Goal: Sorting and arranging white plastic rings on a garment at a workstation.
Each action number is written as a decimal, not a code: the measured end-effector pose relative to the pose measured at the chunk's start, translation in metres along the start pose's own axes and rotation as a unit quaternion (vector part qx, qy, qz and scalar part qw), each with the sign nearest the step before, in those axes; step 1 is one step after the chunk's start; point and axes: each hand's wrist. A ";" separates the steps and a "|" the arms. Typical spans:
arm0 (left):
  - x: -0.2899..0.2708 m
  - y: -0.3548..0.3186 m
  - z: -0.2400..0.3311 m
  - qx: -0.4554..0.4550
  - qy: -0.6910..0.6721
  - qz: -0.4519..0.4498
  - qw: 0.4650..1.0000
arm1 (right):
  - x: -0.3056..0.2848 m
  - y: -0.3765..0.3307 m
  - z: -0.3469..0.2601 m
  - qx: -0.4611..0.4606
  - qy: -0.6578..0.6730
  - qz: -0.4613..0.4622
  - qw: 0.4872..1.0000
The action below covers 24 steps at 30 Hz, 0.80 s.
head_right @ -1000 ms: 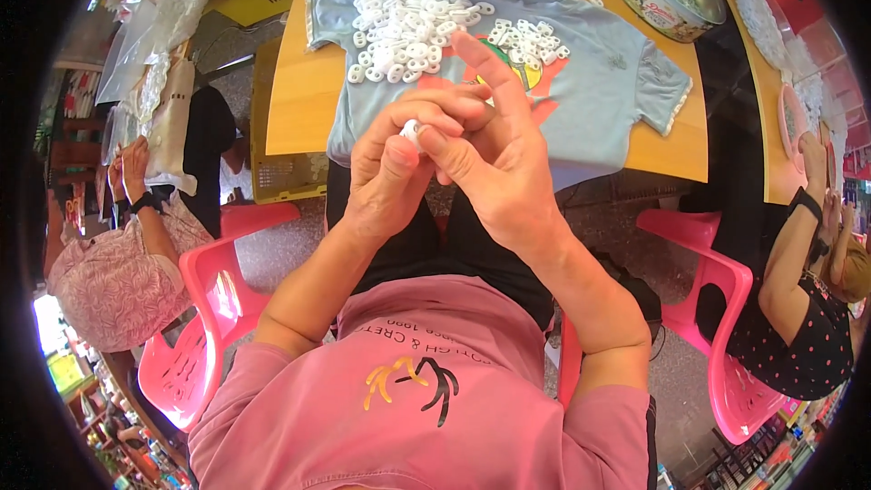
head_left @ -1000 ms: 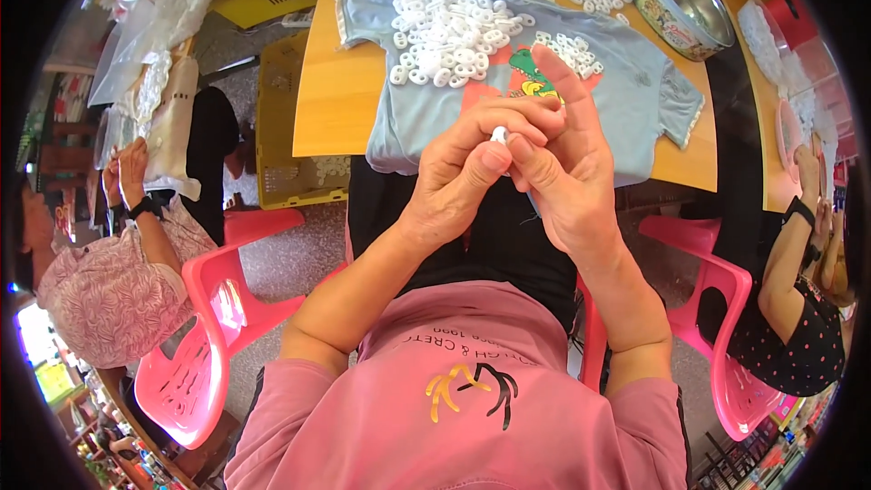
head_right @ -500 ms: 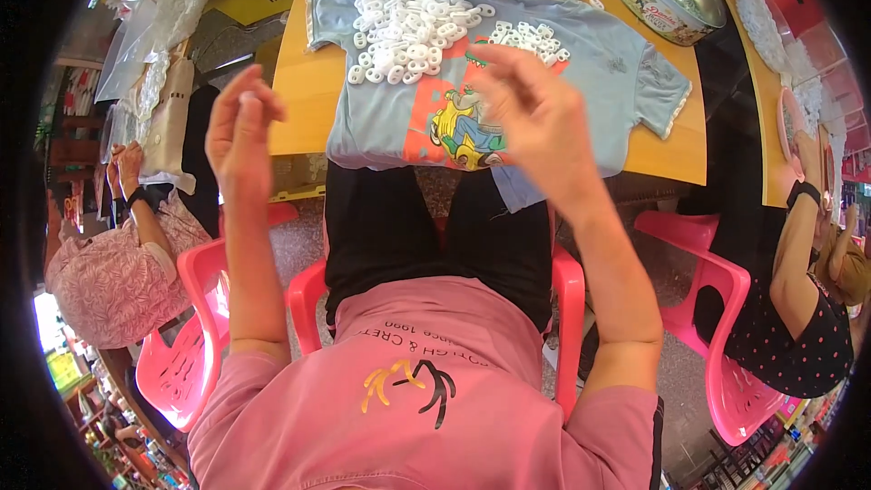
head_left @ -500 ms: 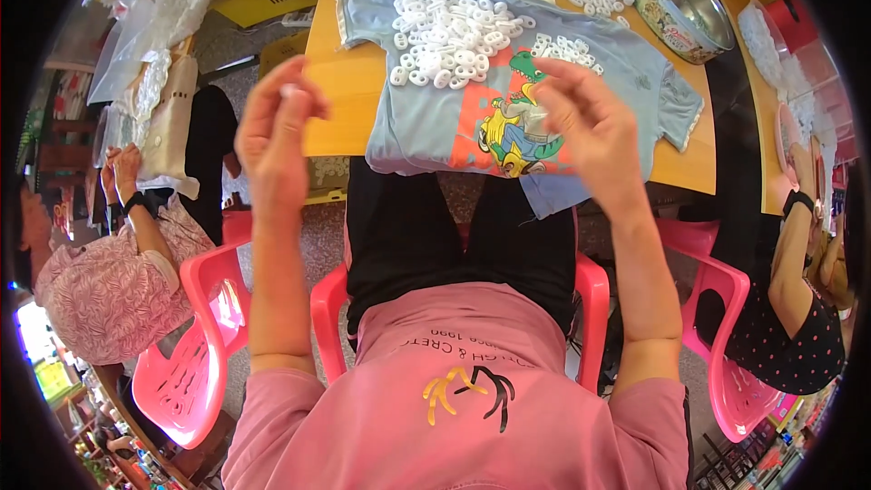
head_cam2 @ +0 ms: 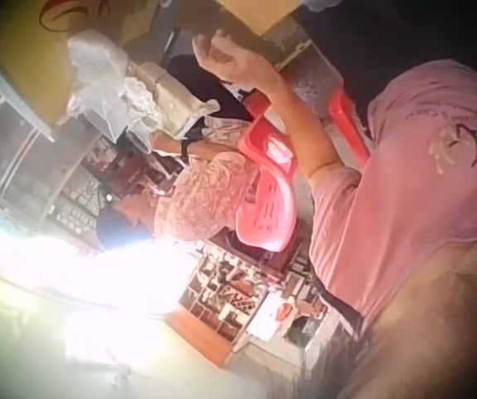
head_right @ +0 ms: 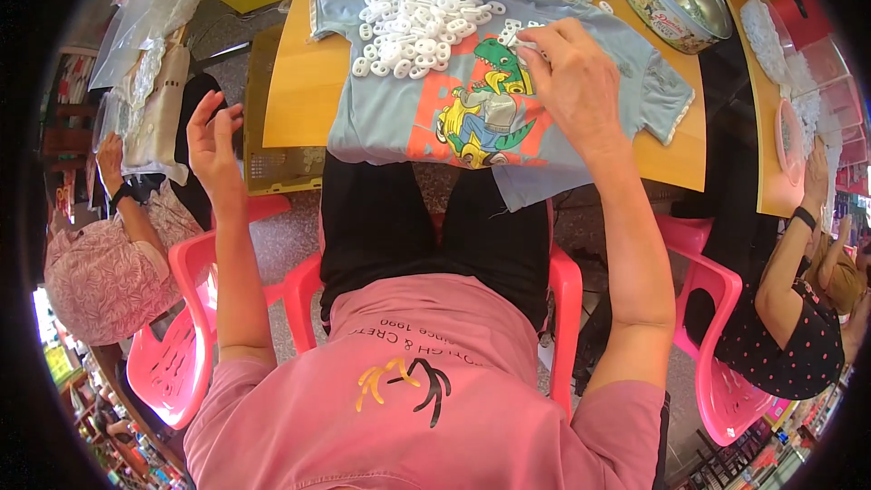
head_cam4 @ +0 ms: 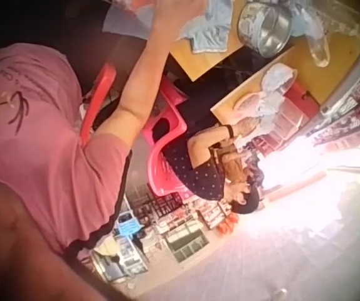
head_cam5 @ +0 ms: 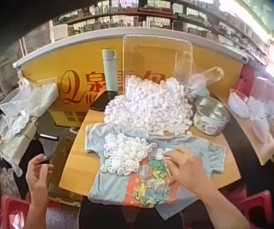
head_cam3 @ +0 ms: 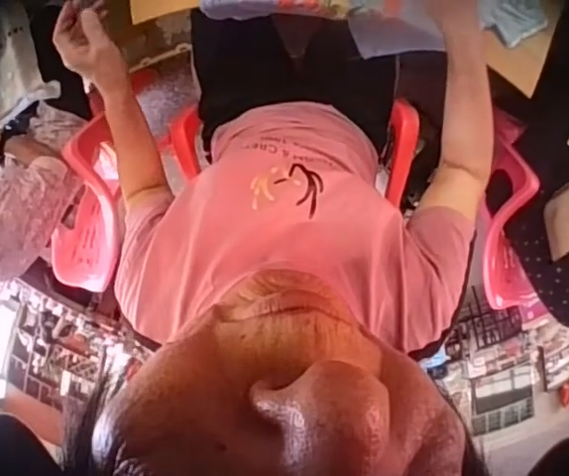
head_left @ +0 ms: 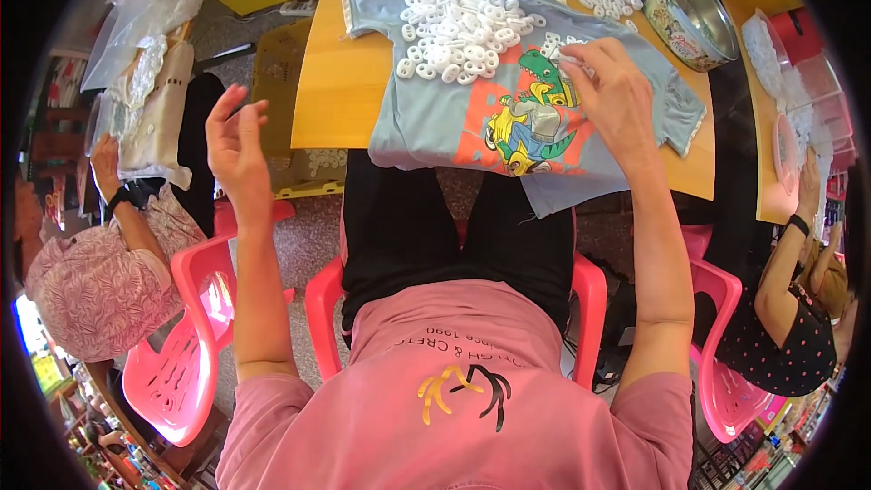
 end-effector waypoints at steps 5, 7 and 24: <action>0.059 -0.032 0.059 0.040 -0.058 -0.131 0.989 | 0.006 0.013 -0.009 -0.034 -0.063 -0.009 0.997; 0.081 -0.045 0.068 0.023 -0.109 -0.180 0.977 | 0.007 0.017 -0.010 -0.049 -0.088 -0.033 0.994; 0.176 -0.075 0.083 -0.126 -0.233 -0.331 0.906 | -0.001 0.006 0.009 -0.148 -0.010 -0.009 0.989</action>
Point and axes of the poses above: each hand's wrist, its own y-axis towards the middle knuckle, its own x-axis out of the palm, z = x × y, and after that the axes turned 3 degrees about z, right-handed
